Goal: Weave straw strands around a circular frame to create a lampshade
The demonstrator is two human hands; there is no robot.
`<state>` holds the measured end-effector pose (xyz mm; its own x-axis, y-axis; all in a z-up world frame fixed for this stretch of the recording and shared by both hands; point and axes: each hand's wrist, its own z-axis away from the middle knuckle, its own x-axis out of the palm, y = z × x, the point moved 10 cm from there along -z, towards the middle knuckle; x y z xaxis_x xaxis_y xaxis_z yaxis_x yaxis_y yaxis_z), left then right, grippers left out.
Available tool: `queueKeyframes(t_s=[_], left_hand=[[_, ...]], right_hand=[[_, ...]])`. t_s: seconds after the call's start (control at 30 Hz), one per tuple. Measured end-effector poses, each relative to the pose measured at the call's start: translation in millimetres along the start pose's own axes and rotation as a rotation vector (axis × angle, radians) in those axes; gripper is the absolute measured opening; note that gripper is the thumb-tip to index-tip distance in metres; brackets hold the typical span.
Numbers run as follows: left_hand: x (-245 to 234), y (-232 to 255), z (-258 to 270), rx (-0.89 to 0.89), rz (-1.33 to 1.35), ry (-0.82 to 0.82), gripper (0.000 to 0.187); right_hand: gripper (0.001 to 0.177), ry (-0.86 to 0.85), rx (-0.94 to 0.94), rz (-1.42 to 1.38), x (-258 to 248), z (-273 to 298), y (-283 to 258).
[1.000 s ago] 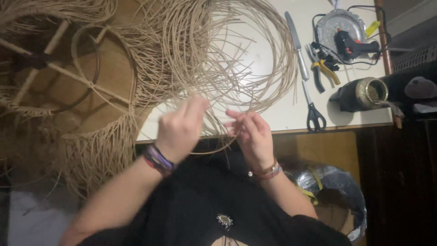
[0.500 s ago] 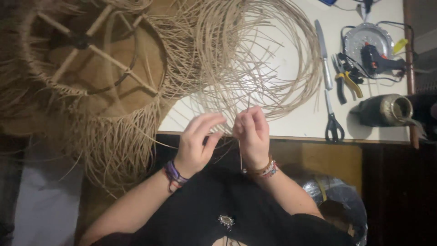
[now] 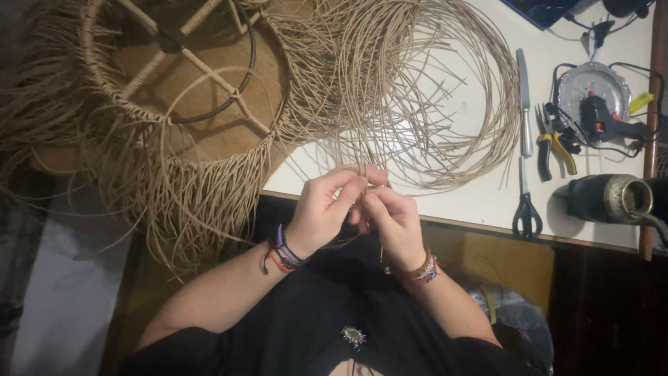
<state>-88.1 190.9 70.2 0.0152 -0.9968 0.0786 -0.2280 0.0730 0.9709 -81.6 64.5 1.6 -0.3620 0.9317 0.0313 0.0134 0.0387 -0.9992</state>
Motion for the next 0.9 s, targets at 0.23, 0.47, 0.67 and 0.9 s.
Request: queueKeyframes(t_s=[0.23,0.47,0.67,0.9], left_hand=[[-30,24,6,0.391,-0.382,0.113,0.050],[46,-3,31,0.585,-1.315,-0.500,0.058],[5,27,30,0.555,-1.156,-0.566,0.022],[-133,25,31,0.057,-1.617,-0.379,0.008]], right_hand=[[0.028,-0.072,0.040,0.047,-4,-5,2],[0.025,-0.342,-0.019,0.679,-1,2,-8],[0.024,-0.482,0.014,0.759,-15,29,-49],[0.024,-0.358,0.154,1.003,-86,47,-51]])
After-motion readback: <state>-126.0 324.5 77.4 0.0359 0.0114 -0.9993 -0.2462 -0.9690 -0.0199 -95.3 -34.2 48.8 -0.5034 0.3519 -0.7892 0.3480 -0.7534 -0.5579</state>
